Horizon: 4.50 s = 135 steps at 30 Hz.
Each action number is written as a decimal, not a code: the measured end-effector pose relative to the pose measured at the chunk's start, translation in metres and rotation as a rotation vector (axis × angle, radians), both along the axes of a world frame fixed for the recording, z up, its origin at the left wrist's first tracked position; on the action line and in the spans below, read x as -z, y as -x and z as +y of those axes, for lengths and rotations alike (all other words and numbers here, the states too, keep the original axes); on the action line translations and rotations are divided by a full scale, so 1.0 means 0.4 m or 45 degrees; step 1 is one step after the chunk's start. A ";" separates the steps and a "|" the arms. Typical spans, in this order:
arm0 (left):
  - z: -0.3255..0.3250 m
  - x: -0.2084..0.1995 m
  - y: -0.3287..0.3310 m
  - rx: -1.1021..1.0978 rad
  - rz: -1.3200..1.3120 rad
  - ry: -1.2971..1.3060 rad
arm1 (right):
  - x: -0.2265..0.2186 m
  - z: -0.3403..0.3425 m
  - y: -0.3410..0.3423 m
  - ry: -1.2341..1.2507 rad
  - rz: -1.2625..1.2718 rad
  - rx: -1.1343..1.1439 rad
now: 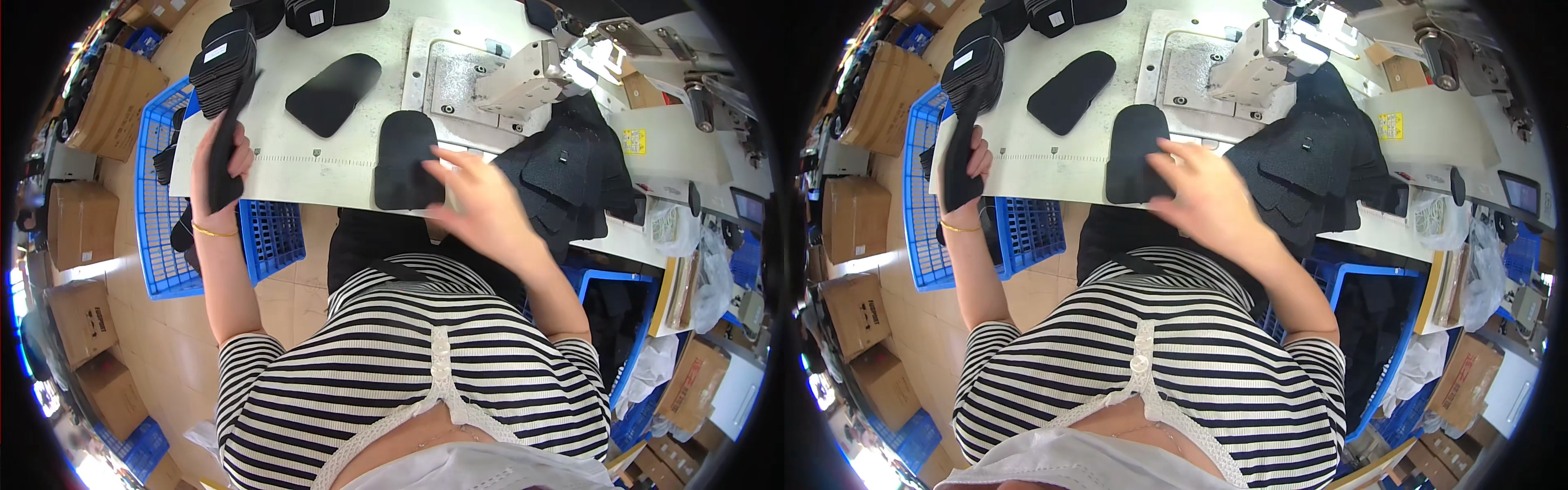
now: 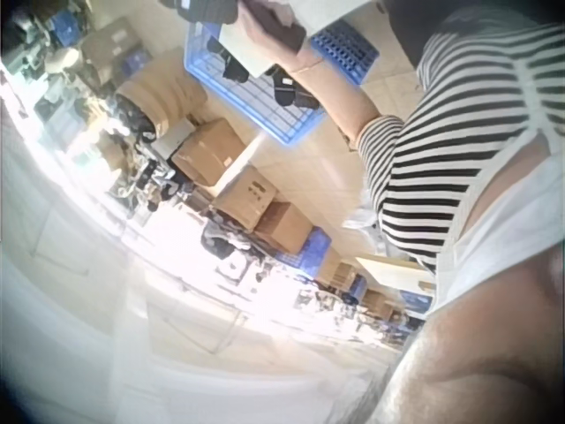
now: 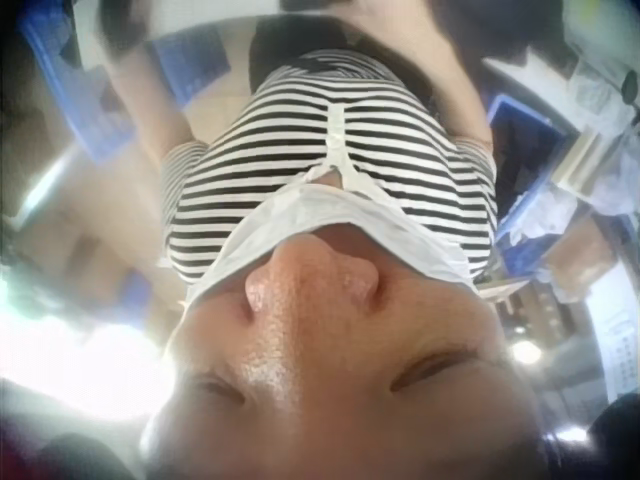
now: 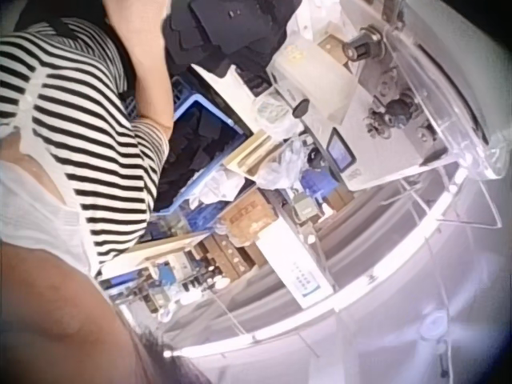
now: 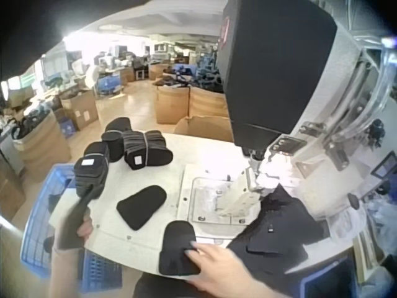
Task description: The person stitches together various black shoe upper components using an industrial sewing machine.
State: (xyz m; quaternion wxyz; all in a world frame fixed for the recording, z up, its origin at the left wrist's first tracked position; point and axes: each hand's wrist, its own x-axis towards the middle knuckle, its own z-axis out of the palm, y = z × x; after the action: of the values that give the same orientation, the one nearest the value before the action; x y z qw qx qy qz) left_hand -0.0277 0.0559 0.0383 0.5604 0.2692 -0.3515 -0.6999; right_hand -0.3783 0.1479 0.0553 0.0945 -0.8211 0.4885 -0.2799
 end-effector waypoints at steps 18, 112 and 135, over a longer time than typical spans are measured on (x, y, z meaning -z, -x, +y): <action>0.040 0.050 0.067 0.203 0.861 -0.137 | 0.037 -0.347 -0.284 1.116 -0.209 -0.059; 0.056 0.009 0.506 0.344 -0.031 -0.269 | 0.035 0.097 0.110 -0.481 -1.392 0.306; 0.004 -0.034 0.560 0.195 -0.313 -0.345 | 0.060 0.076 0.134 -0.788 -1.757 0.196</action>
State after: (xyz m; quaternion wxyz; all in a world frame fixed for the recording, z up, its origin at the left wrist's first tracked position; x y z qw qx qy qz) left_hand -0.2518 0.0576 0.0519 0.4171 0.3982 -0.3391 -0.7433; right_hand -0.4321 0.1784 0.0315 0.5849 -0.3594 0.4306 -0.5859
